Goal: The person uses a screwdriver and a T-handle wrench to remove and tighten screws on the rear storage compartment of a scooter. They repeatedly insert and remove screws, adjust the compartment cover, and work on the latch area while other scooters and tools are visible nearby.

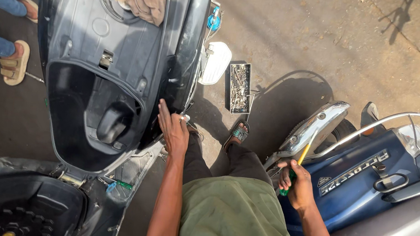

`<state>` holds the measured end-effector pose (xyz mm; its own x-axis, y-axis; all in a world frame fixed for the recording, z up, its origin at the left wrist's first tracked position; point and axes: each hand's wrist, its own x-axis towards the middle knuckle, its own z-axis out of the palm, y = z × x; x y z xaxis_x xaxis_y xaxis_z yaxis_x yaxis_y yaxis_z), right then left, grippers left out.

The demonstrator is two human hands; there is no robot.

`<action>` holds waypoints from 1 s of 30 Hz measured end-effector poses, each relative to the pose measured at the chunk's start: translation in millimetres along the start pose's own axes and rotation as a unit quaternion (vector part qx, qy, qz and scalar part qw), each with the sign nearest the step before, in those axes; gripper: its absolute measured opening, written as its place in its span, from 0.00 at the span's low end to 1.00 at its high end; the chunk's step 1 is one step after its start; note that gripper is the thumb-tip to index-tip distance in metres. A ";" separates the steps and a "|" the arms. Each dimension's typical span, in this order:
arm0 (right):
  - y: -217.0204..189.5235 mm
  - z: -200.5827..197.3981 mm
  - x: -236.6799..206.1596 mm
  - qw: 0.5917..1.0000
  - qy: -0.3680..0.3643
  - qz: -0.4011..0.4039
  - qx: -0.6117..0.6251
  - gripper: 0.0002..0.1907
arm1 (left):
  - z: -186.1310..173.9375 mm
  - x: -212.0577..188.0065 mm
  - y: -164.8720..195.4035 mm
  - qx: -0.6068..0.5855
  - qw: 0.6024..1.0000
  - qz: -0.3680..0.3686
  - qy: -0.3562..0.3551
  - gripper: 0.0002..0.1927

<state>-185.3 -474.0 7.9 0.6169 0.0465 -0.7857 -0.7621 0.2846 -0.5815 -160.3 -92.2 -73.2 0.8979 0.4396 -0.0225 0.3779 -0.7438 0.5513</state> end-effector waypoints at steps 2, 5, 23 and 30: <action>0.2 -37.2 -3.8 1.000 0.016 0.015 -0.010 0.21 | 10.8 -2.3 8.0 -0.007 0.997 -0.065 0.044 0.08; -4.6 -83.9 -6.6 0.999 0.024 0.024 -0.022 0.21 | 23.6 -0.1 22.6 0.009 0.996 -0.041 0.077 0.08; -39.7 -122.8 16.7 0.997 -0.049 0.026 -0.057 0.20 | 5.2 0.4 40.5 0.077 0.991 -0.064 0.085 0.06; -30.5 -124.8 18.1 0.996 -0.057 0.036 -0.056 0.20 | -19.5 -72.6 -0.8 0.137 0.949 -0.281 -0.032 0.05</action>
<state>-175.5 -601.4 -14.9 0.5732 0.1735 -0.8008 -0.8185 0.1678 -0.5495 -230.2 -113.7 -55.8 0.5451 0.7809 -0.3051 0.8384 -0.5076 0.1986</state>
